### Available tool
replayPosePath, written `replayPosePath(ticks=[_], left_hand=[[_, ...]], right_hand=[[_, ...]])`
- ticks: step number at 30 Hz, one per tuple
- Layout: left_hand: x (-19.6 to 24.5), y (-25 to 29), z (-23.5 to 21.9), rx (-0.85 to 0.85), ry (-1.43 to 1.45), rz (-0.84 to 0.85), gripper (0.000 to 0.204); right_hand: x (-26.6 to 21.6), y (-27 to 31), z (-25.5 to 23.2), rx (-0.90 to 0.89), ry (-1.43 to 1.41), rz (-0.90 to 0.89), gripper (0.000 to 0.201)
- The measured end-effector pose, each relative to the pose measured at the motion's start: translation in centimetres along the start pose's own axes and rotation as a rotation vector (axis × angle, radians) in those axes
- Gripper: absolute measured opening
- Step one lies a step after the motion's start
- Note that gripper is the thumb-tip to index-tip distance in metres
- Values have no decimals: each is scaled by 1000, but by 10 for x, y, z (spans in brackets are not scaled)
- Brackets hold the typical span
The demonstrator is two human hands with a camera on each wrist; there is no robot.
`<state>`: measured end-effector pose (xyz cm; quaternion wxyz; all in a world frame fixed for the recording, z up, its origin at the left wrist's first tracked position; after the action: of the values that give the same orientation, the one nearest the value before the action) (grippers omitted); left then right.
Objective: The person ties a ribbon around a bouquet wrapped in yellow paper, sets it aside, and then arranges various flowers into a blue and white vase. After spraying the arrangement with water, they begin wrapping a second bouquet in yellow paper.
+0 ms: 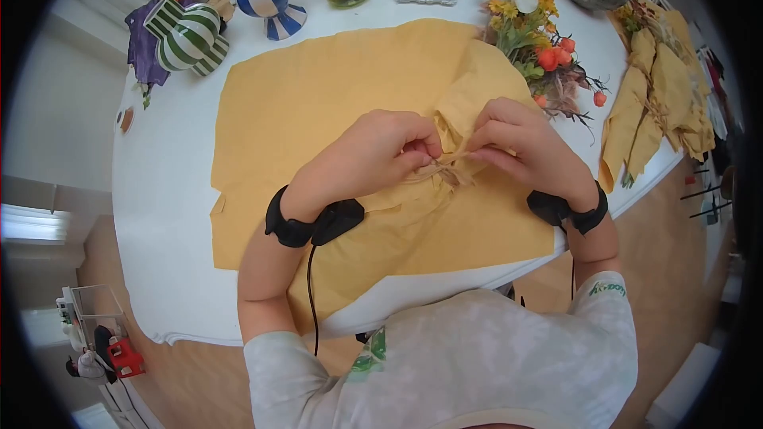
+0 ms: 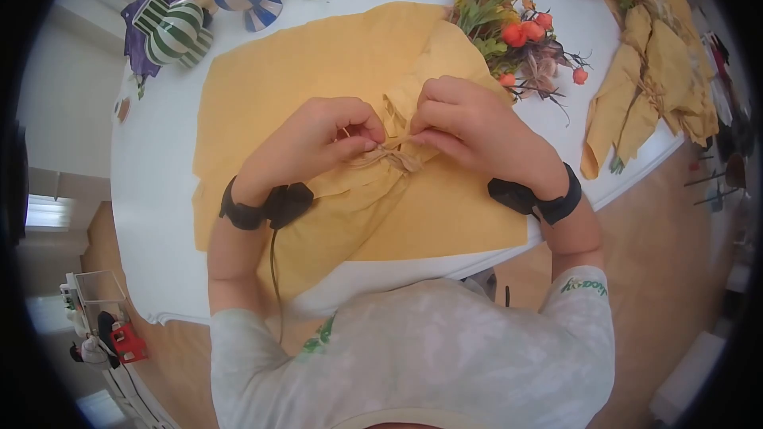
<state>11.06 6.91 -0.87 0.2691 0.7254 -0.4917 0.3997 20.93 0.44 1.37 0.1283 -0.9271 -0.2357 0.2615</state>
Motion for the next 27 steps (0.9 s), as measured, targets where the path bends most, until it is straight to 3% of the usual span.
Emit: replayPosePath(ticks=[4, 6, 10, 12, 19, 21, 22, 23, 24, 27], left_hand=[[-2, 1, 2, -23, 33, 6, 7], [-3, 0, 4, -30, 35, 7, 8], [-5, 0, 1, 1, 54, -50, 10], [-6, 1, 0, 19, 51, -90, 10], [-2, 1, 4, -19, -34, -30, 12], [-5, 1, 6, -21, -80, -26, 12], [-5, 1, 5, 16, -74, 79, 11], [1, 2, 3, 53, -68, 184, 10], [-1, 2, 3, 55, -69, 185, 10], [1, 1, 1, 66, -134, 198, 8]], right_hand=[[6, 2, 1, 31, -39, 58, 10], [18, 6, 1, 57, -202, 250, 7], [16, 8, -1, 124, -194, 219, 6], [27, 13, 2, 220, -495, 323, 8], [28, 11, 1, 243, -638, 354, 8], [19, 7, 7, 230, -979, 383, 13], [19, 8, 3, 228, -978, 382, 13], [17, 10, 12, -11, -775, 398, 15], [15, 14, 23, -243, -565, 406, 18], [7, 8, 27, -148, -379, 289, 21]])
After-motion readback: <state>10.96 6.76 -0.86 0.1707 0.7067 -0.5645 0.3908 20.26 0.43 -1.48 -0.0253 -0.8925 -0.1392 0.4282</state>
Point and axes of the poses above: each hand's wrist, its own y-axis away from the middle knuckle, its own z-axis out of the palm, x = y × z, the point moved 8 cm from there along -y, towards the middle knuckle, and after that the axes turned 6 degrees about y, right-handed, at the moved point
